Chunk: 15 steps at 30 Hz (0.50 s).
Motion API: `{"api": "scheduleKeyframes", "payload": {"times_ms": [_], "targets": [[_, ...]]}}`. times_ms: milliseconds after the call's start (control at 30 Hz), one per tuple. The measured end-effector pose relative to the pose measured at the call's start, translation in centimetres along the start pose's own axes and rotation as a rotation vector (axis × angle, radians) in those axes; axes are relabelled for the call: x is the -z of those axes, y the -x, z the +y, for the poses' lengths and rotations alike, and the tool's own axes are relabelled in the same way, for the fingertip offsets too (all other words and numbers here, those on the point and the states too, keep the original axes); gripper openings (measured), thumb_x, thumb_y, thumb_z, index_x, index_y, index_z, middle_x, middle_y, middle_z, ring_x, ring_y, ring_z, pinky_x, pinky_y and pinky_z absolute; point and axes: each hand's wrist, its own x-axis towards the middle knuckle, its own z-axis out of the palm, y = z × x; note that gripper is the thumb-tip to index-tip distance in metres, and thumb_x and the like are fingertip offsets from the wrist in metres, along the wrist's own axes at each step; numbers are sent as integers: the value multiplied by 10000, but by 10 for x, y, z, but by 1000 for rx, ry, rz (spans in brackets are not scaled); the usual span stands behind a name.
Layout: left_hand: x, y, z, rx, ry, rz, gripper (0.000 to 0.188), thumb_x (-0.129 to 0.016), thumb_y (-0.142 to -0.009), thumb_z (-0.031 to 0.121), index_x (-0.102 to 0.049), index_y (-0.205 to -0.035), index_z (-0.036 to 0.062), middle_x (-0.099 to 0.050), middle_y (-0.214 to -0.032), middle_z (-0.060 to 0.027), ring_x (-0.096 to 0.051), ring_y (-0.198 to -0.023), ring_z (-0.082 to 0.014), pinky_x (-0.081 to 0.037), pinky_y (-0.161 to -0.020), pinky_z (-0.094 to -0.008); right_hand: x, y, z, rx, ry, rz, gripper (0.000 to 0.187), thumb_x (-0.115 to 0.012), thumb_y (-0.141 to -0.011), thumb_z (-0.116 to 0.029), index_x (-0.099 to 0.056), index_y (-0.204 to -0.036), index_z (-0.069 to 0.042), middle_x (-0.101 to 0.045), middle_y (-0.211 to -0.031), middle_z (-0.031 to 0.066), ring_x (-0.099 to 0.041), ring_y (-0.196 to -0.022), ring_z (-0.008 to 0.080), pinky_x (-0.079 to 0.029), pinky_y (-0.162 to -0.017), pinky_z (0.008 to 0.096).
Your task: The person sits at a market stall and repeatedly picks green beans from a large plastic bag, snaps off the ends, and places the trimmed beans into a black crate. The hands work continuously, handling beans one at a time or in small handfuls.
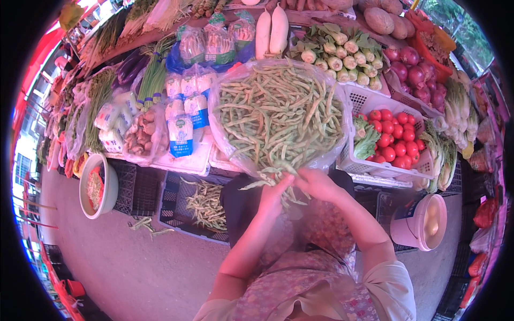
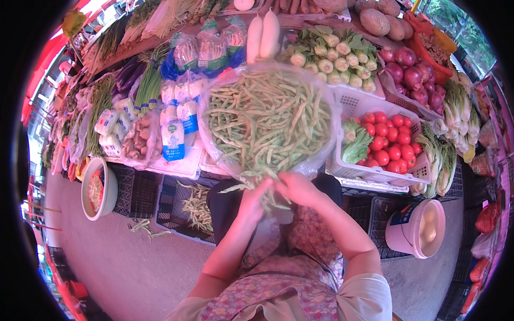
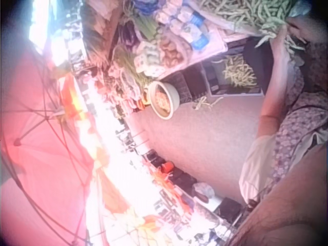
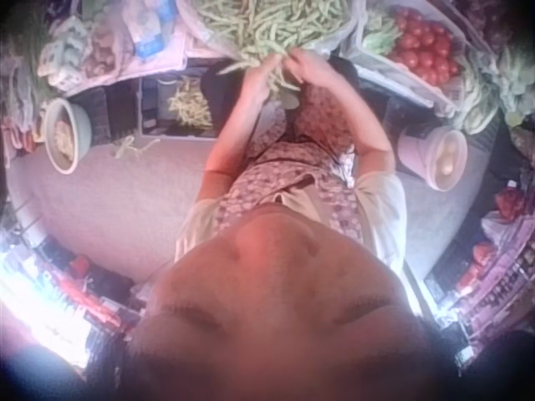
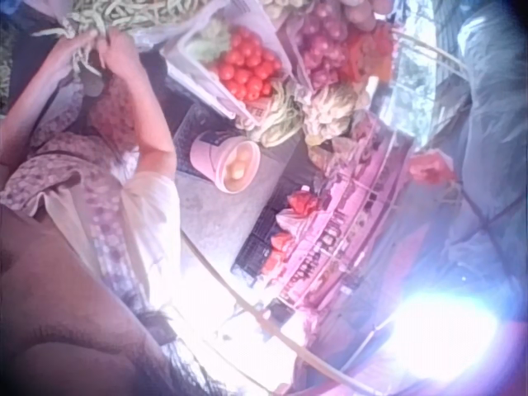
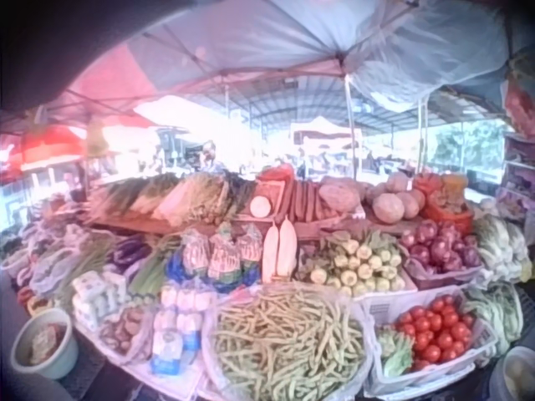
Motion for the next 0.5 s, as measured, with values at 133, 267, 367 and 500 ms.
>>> {"api": "scheduleKeyframes", "payload": {"times_ms": [133, 267, 367, 500], "targets": [[1, -9, -6, -71, -30, 47, 276, -687, -859, 115, -578, -1108, 65, -629, -959, -49, -611, -841, -138, -500, -711, -277, 1, -2, -18, 32, 250, -13, 390, -545, -899, -388, -585, -949, -3, -631, -845, 227, -612, -804, 414, -476, -705, 471], [15, -19, -3, -45, 4, -18, 239, -681, -872, 154, -589, -1074, 67, -636, -960, -36, -608, -818, -124, -495, -682, -264, 19, -23, -5, 187, 190, -242, 443, -520, -912, -438, -621, -935, -8, -637, -881, 218, -624, -834, 382, -482, -725, 444], [31, -23, 5, 3, 69, -153, 220, -663, -891, 197, -601, -1061, 72, -633, -949, -33, -598, -792, -108, -483, -644, -240, 36, -64, 19, 171, 72, 48, 419, -549, -912, -420, -675, -971, -24, -650, -952, 186, -635, -902, 348, -488, -783, 410], [35, -25, -2, -5, 57, -228, 165, -662, -876, 220, -602, -948, 84, -610, -894, -24, -545, -718, -82, -416, -571, -205, 63, -147, 46, 201, 164, 766, 398, -486, -941, -403, -660, -957, -45, -640, -837, 178, -623, -769, 352, -486, -704, 446]]}}
